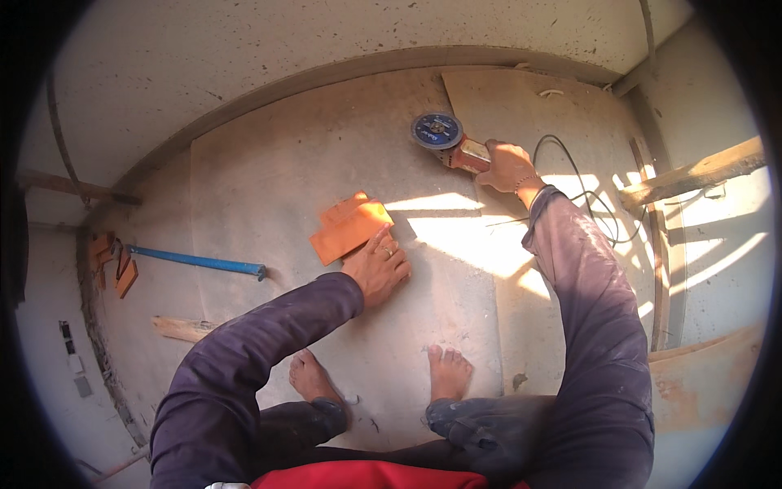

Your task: The person uses a grinder to cut tiles, applies mortar to the tiles with a trowel, and presses the tiles onto a wall.

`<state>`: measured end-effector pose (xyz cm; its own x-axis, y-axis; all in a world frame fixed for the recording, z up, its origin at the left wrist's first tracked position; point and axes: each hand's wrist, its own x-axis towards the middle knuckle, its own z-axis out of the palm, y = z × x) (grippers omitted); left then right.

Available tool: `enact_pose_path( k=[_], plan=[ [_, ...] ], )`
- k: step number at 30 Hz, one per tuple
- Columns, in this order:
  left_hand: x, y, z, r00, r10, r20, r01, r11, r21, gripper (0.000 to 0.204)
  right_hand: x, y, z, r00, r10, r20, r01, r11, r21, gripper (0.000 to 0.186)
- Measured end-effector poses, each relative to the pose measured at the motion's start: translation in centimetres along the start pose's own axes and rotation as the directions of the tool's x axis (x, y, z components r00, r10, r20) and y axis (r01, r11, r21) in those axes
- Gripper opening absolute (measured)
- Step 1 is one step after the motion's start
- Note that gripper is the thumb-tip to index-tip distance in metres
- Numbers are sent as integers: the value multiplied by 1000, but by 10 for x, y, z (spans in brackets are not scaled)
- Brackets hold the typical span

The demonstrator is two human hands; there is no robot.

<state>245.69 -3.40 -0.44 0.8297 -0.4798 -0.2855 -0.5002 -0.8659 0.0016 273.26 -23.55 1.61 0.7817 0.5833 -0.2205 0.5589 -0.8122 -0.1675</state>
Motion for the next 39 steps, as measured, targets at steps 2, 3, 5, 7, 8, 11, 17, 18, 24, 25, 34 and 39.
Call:
enact_pose_path(
  k=[2, 3, 5, 7, 8, 11, 17, 18, 24, 25, 34, 39],
  plan=[
    [-4, -7, -2, 999, -1, 43, 0, 1000, 28, 33, -16, -12, -19, 998, 53, 38, -59, 982, 177, 60],
    [-4, -12, -4, 998, 0, 65, -4, 999, 53, 39, -27, -17, -26, 994, 79, 70, -95, 960, 265, 60],
    [-1, -12, -11, 1000, -15, 19, 15, 1000, 4, 54, -50, -23, -34, 987, 36, 156, -118, 821, 559, 49],
    [6, -5, -31, 992, -53, -117, 35, 989, -145, 72, -76, -21, -30, 964, 4, 265, -236, 469, 851, 43],
    [13, 9, -50, 984, -157, -88, 113, 918, -379, 92, -91, -32, -36, 973, -35, 226, -205, 308, 929, 40],
    [44, 51, -64, 927, -335, -168, -35, 370, -928, 103, -118, -61, -52, 974, -108, 198, -203, -38, 979, 34],
    [60, 80, -106, 907, -410, -96, -129, -52, -990, 100, -132, -62, -79, 975, -209, 76, -137, -296, 945, 38],
    [48, 81, -107, 898, -427, -106, -65, 108, -992, 95, -136, -58, -87, 966, -247, 79, -152, -295, 943, 40],
    [-189, -7, -76, 588, 233, 775, 460, 691, -557, 96, -132, -56, -96, 929, -368, -24, -141, -416, 898, 55],
    [-227, -10, -86, 422, 205, 883, 624, 641, -447, 85, -137, -54, -101, 932, -363, -15, -151, -424, 893, 55],
    [-228, -34, -167, 457, 652, 604, 693, 165, -702, 56, -125, -62, -86, 949, -304, 83, -167, -260, 951, 42],
    [-80, 28, -151, 969, -186, 161, 218, 347, -912, 106, -126, -77, -58, 950, -310, -22, -70, -282, 957, 57]
  ],
)
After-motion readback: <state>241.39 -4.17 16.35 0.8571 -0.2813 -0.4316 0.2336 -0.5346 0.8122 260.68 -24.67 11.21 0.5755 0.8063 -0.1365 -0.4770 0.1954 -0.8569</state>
